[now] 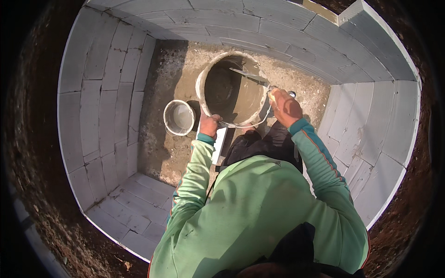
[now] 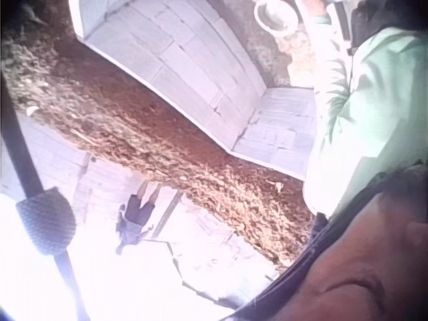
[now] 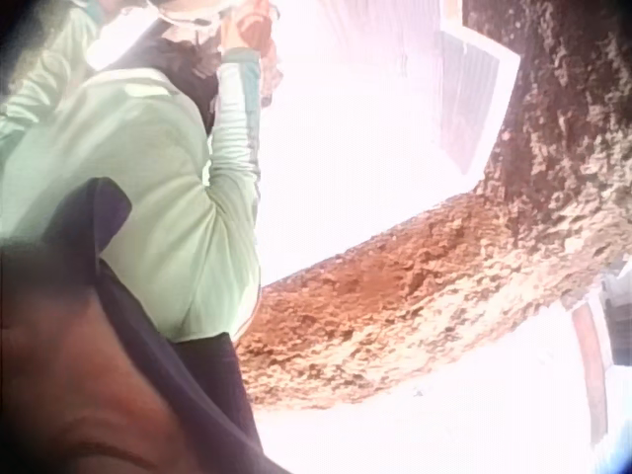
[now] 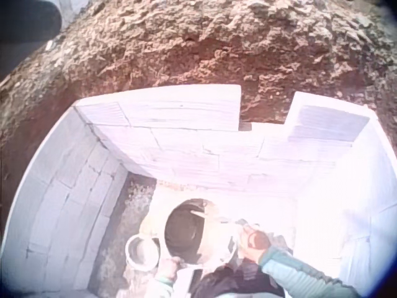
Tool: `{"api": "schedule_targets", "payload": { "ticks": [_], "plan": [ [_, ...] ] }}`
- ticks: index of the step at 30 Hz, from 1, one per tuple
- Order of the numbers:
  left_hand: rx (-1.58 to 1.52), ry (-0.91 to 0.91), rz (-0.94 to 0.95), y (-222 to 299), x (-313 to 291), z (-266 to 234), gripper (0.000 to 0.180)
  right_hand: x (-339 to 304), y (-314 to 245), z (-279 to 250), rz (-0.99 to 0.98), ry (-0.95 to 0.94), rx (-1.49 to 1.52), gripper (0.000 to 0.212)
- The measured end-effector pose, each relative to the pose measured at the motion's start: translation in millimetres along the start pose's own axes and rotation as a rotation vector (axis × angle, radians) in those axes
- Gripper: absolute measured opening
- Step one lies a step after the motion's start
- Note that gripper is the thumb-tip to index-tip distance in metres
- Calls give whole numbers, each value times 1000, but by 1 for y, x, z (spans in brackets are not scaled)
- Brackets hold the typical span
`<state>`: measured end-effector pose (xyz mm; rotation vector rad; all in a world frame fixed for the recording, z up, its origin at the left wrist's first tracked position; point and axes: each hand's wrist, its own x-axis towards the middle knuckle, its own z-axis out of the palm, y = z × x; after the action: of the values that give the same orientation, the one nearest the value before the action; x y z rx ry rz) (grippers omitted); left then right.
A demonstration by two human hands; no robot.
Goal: The person builds a small wall inside a pit by applying mortar to the top of existing blocks with a trowel, placing new blocks, tapping them into place with a hammer, and measuring the work with a tape measure.
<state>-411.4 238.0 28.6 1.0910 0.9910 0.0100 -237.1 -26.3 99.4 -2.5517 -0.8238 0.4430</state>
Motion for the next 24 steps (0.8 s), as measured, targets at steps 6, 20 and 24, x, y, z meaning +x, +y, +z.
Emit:
{"api": "schedule_targets", "payload": {
  "ticks": [6,20,24],
  "plan": [
    [352,-148,452,25,2,38,103,69,-24,54,107,1,-408,33],
    [371,-230,482,-55,49,72,113,15,-44,-1,400,-567,1670,35],
    [416,-14,381,-37,56,131,114,-4,-7,-6,336,-522,1789,33]
  ]
}}
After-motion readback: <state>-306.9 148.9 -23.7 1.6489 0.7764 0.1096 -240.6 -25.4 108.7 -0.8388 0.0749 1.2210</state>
